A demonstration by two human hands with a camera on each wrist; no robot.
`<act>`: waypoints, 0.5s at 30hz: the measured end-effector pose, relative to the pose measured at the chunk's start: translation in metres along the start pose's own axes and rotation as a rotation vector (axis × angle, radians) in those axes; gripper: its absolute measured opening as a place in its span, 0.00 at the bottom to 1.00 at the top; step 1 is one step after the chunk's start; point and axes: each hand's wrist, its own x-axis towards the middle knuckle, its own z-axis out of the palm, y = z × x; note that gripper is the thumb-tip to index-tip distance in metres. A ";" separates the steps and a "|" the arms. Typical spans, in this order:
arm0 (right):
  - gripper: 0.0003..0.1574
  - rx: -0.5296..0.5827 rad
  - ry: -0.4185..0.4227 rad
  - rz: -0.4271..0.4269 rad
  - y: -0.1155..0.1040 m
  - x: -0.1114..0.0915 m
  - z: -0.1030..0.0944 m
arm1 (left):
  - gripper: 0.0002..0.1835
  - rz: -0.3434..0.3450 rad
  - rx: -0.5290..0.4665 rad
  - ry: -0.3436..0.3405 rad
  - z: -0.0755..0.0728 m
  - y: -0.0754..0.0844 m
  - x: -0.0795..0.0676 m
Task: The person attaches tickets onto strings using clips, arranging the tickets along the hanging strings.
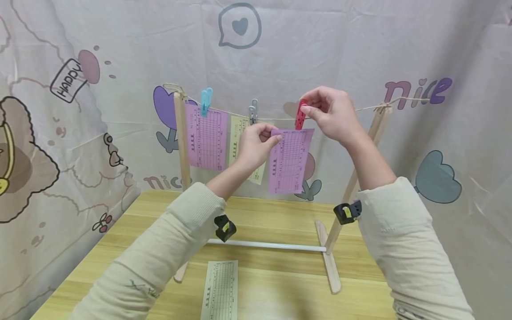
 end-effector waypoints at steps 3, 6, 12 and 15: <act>0.13 0.001 0.003 -0.003 -0.001 -0.001 -0.001 | 0.06 0.003 0.001 0.007 0.000 0.001 0.000; 0.13 -0.014 -0.004 -0.001 -0.002 -0.001 -0.001 | 0.06 0.003 0.000 0.016 0.001 0.002 0.000; 0.14 -0.062 -0.027 0.004 -0.004 -0.003 0.003 | 0.06 -0.004 -0.014 0.020 0.003 0.005 0.000; 0.14 -0.081 -0.040 -0.004 -0.005 -0.003 0.005 | 0.06 0.004 -0.022 0.029 0.003 0.006 0.000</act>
